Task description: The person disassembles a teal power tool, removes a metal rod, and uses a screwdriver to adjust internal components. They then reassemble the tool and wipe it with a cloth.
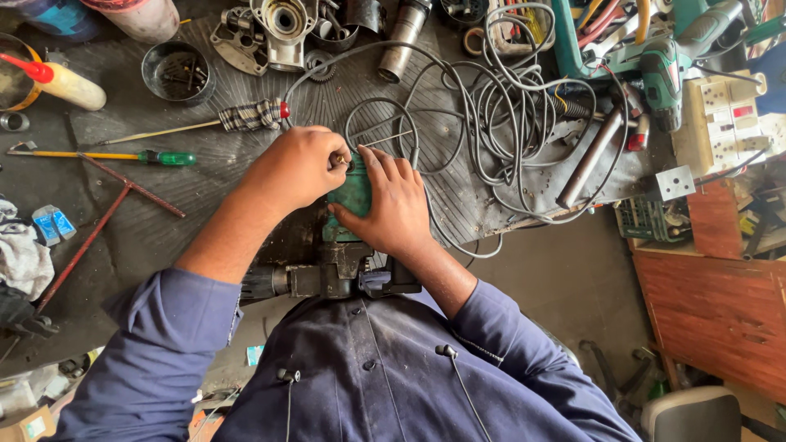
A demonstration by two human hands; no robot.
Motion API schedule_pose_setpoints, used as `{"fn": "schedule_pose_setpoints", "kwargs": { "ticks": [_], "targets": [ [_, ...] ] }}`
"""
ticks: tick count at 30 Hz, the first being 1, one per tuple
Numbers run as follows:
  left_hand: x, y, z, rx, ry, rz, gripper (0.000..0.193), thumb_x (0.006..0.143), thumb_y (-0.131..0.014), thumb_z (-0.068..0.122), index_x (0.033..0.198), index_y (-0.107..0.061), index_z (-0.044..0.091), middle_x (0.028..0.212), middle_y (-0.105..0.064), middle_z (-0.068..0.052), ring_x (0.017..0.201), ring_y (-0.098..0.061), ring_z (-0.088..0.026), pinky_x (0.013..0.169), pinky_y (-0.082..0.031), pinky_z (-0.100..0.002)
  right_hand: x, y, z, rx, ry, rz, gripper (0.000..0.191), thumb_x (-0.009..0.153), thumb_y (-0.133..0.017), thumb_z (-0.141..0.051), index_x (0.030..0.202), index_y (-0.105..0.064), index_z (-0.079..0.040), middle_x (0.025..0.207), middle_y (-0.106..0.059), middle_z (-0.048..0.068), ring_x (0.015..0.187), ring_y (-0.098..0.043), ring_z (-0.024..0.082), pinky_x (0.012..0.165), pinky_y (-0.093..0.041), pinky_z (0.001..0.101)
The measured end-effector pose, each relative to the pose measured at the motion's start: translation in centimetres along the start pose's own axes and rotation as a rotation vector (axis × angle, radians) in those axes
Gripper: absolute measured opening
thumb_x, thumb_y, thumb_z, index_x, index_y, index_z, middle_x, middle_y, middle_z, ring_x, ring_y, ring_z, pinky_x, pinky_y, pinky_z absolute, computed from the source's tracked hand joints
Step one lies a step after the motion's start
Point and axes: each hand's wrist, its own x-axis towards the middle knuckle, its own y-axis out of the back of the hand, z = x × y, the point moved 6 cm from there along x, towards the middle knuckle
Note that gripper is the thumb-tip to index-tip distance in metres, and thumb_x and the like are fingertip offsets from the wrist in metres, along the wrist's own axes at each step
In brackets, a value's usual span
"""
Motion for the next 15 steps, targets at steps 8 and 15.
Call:
{"fn": "schedule_pose_setpoints", "kwargs": {
  "ticks": [8,15],
  "targets": [
    [1.2,-0.6,1.8,0.313,-0.026,-0.1,0.01,0.076,-0.077,0.009,0.082,-0.074,0.002,0.091,-0.073,-0.018,0.084,-0.072,-0.036,0.077,-0.058,-0.045,0.0,-0.1,0.1,0.003,-0.002,0.0,0.093,0.075,-0.083,-0.052,0.147,-0.047,-0.004,0.138,-0.058,0.015,0.126,-0.052,0.034,0.107,-0.039,0.0472],
    [1.5,-1.4,2.8,0.449,-0.098,-0.081,0.01,0.077,-0.074,0.003,0.087,-0.074,0.002,0.091,-0.073,-0.018,0.086,-0.074,-0.036,0.074,-0.06,-0.043,-0.1,-0.1,0.2,-0.009,0.007,0.021,0.091,0.075,-0.082,-0.051,0.144,-0.049,0.0,0.138,-0.058,0.016,0.125,-0.053,0.034,0.106,-0.041,0.0466]
  ]
}}
